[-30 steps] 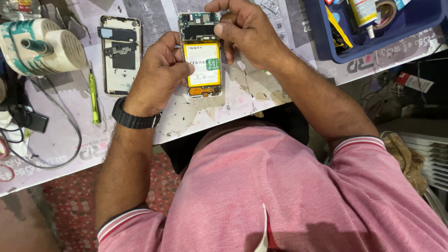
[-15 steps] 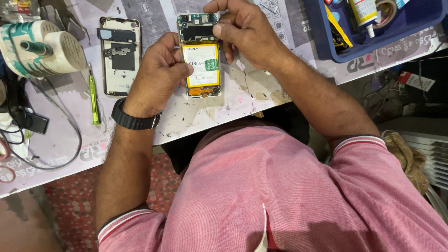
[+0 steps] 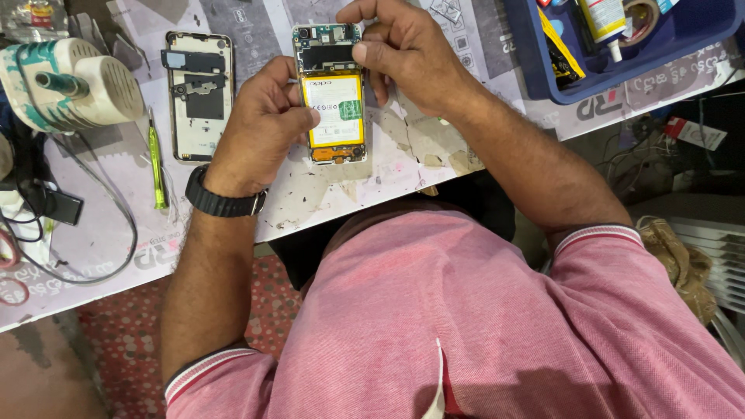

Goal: The person disassembles a smartphone, removes the battery, and uses a green pen-like tool to scrape or clean a small black component. The person handles the phone chassis, battery, and a small black part on a cluttered workbench.

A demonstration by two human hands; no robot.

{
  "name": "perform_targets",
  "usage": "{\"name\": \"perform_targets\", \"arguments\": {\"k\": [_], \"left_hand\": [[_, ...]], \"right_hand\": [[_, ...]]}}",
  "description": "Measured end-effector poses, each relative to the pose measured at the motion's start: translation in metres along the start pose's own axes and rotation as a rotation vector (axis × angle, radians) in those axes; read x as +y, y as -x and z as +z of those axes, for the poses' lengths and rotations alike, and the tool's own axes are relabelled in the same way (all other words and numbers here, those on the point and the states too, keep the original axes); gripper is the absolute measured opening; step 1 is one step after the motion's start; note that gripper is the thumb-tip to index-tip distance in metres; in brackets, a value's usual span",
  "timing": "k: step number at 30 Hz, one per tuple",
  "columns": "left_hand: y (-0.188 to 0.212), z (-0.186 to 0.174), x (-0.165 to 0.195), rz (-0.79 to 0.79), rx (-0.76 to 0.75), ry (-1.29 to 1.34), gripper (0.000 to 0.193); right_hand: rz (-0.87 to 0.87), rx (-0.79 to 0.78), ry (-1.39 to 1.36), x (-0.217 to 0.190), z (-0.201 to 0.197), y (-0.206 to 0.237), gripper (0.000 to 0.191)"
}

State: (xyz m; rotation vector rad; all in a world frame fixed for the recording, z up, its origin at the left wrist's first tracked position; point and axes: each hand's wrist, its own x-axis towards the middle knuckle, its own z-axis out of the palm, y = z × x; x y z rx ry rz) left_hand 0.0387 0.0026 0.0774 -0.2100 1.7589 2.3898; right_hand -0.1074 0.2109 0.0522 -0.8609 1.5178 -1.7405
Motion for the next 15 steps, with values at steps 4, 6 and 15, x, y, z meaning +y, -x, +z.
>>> {"name": "perform_targets", "arguments": {"k": [4,6,15], "left_hand": [[0.0002,0.0005,0.0001,-0.005,-0.002,0.025,0.041],[0.0007,0.0005,-0.0004,0.004,-0.003,0.01,0.041],[0.0007,0.0005,-0.0011,-0.005,0.002,-0.028,0.042]], "right_hand": [[-0.003,0.008,0.016,-0.0011,0.0007,0.0001,0.033],[-0.003,0.017,0.041,-0.0026,0.0015,0.0005,0.033],[0.044,0.034,0.027,-0.0079,0.0037,0.0006,0.032]]}}
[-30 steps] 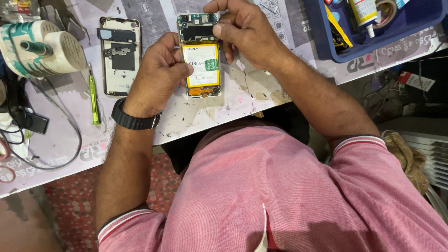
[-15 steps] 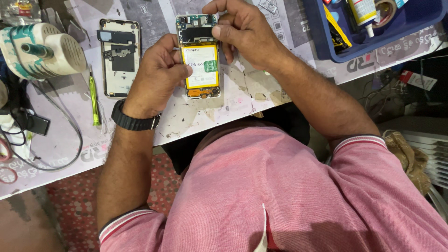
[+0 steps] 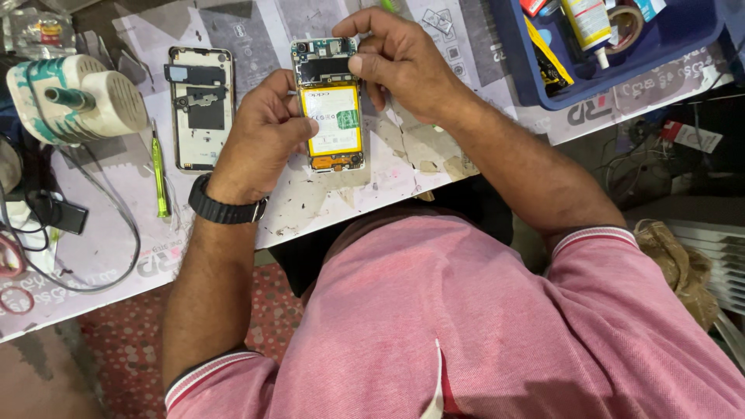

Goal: The person disassembles a smartphone, removes the battery, and uses a green pen-like tool to scrape or clean a small black component. The person handles the phone chassis, battery, and a small black part on a cluttered workbench.

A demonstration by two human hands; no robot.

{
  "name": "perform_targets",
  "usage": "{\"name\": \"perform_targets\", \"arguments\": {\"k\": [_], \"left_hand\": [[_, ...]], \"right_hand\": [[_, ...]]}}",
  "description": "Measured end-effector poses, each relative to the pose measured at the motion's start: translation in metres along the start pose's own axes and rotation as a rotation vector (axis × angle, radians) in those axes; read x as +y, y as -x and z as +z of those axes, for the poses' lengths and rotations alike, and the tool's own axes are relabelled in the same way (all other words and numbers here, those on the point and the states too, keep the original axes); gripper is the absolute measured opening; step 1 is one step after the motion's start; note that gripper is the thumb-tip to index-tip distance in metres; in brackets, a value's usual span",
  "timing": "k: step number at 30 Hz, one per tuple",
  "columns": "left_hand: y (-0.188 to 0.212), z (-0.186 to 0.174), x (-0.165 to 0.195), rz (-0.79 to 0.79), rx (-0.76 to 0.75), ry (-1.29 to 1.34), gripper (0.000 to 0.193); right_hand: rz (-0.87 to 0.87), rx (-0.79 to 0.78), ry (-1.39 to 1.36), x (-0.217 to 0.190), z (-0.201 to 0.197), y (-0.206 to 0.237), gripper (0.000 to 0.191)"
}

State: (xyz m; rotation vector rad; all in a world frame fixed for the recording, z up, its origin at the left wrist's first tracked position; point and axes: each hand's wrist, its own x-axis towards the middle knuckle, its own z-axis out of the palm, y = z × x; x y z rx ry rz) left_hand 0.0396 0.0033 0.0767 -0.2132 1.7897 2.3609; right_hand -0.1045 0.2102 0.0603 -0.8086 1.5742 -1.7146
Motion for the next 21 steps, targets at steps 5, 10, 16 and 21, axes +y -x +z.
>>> {"name": "perform_targets", "arguments": {"k": [5,10,16,21], "left_hand": [[-0.001,0.0011,-0.0017,-0.007,-0.009,0.056,0.043],[0.0007,0.0013,-0.002,0.009,-0.019,0.041,0.043],[0.0024,0.0025,-0.0009,-0.005,0.0,0.056,0.043],[0.0025,0.0023,-0.0019,-0.019,0.013,0.051,0.042]], "right_hand": [[-0.022,-0.016,-0.024,-0.0014,-0.0024,0.0017,0.032],[-0.023,-0.025,-0.025,-0.0031,-0.0019,0.0021,0.033],[-0.027,-0.036,-0.027,-0.0023,0.0007,0.0019,0.033],[-0.029,-0.041,-0.009,-0.0013,0.0004,0.0023,0.032]]}}
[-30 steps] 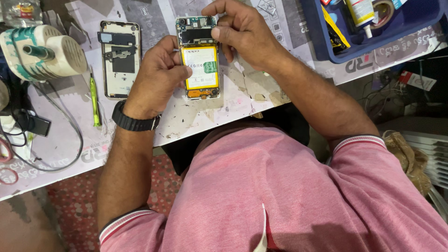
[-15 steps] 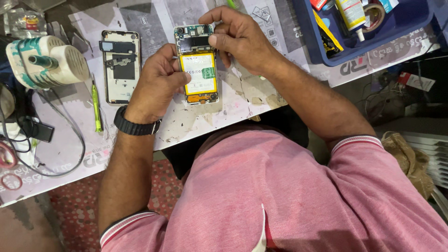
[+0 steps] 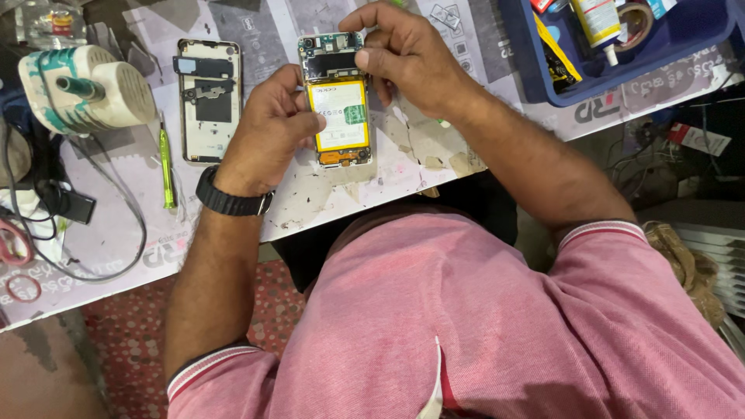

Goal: The person disassembles a smartphone, removes the battery, and uses a green pen-like tool to scrape or clean a small black component. The person handles the phone chassis, battery, and a small black part on a cluttered workbench.

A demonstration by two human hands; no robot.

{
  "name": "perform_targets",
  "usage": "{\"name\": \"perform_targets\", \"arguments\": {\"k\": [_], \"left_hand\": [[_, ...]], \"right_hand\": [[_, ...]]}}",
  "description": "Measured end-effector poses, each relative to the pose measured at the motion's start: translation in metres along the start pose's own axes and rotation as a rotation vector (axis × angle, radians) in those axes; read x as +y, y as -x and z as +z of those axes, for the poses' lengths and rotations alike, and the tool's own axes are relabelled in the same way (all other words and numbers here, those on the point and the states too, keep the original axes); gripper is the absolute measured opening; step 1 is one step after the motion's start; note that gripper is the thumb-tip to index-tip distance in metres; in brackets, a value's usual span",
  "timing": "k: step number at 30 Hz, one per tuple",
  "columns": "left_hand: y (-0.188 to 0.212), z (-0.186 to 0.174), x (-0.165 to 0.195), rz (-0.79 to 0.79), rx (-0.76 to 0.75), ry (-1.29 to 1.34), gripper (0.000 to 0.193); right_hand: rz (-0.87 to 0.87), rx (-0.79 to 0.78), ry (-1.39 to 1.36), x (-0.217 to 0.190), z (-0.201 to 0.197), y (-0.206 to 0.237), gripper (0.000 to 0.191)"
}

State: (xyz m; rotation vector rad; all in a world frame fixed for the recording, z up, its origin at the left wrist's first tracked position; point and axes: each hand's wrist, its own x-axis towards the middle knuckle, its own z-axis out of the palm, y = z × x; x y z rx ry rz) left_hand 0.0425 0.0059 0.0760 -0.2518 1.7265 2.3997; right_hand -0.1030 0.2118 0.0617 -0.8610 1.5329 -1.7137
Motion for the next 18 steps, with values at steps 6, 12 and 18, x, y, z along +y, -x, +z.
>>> {"name": "perform_targets", "arguments": {"k": [6,12,18], "left_hand": [[0.001,-0.0011,0.0005,0.022,-0.024,-0.015,0.041],[-0.002,-0.0005,0.0028,0.007,-0.025,0.002,0.042],[-0.0047,-0.0019,0.0002,0.024,-0.031,-0.009,0.043]], "right_hand": [[0.011,-0.009,0.012,-0.0012,0.0006,-0.0002,0.03],[-0.006,-0.022,0.005,-0.0063,-0.0023,0.0008,0.032],[-0.004,-0.013,0.014,-0.0095,-0.0038,0.002,0.033]]}}
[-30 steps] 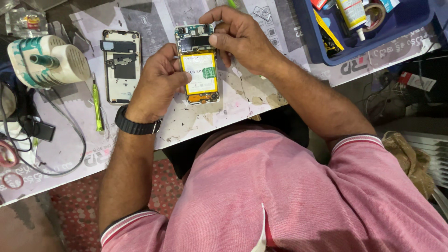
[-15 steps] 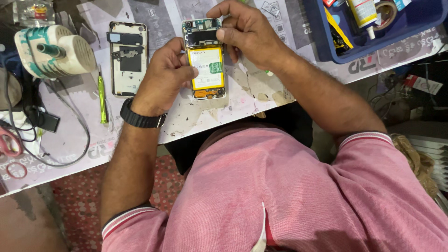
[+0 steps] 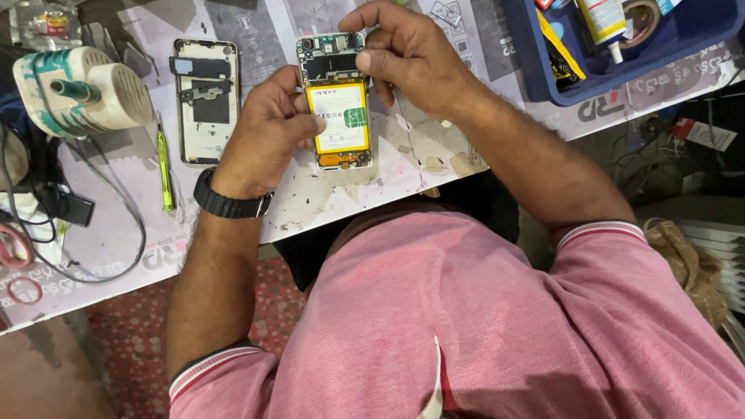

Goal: The person disassembles a smartphone, removes the battery, and uses a green pen-like tool to scrape or clean a small black component. The person handles the phone chassis, battery, and a small black part on a cluttered workbench.

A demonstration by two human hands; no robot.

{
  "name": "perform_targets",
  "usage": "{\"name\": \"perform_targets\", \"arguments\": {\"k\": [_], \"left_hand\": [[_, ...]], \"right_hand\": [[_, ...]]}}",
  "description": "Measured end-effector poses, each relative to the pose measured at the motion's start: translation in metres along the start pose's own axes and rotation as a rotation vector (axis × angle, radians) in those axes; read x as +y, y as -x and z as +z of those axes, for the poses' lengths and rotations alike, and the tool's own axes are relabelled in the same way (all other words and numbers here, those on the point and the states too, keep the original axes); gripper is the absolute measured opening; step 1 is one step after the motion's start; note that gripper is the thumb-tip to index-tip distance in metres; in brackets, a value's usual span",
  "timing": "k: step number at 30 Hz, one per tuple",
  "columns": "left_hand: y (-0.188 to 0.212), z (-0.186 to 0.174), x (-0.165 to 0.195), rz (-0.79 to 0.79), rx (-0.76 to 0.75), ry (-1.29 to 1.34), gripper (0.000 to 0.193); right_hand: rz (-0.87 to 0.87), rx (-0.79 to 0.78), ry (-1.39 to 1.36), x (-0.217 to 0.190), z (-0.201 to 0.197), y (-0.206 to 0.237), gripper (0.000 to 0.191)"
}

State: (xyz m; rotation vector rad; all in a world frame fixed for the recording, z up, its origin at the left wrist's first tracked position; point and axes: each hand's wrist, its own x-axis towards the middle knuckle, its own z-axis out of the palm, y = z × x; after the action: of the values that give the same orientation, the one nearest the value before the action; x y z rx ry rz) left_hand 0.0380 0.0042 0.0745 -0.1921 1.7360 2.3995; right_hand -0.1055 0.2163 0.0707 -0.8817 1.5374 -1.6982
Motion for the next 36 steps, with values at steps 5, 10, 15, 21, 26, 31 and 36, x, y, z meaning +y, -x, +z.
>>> {"name": "perform_targets", "arguments": {"k": [5,10,15,21,26,31,36], "left_hand": [[0.0,-0.001,0.0,-0.007,-0.005,0.021,0.044],[0.0,0.0,0.002,-0.018,-0.001,0.017,0.044],[-0.001,0.0,0.003,-0.014,-0.004,-0.024,0.044],[-0.002,0.001,0.002,-0.015,-0.008,0.028,0.044],[-0.005,-0.001,-0.002,-0.009,-0.001,-0.014,0.042],[-0.008,-0.005,-0.006,-0.022,-0.013,0.08,0.042],[-0.013,-0.011,-0.005,0.014,-0.051,0.103,0.04]], "right_hand": [[-0.016,-0.001,0.036,0.001,0.0,0.0,0.033],[-0.036,-0.011,0.065,0.005,-0.003,-0.002,0.033],[-0.053,-0.023,0.082,0.006,-0.005,-0.002,0.033],[-0.04,-0.023,0.085,0.003,-0.004,-0.002,0.033],[-0.002,0.012,0.056,0.007,-0.006,-0.002,0.032],[0.029,0.036,-0.017,0.017,-0.01,-0.007,0.023],[0.125,0.099,-0.307,0.022,-0.021,-0.006,0.014]]}}
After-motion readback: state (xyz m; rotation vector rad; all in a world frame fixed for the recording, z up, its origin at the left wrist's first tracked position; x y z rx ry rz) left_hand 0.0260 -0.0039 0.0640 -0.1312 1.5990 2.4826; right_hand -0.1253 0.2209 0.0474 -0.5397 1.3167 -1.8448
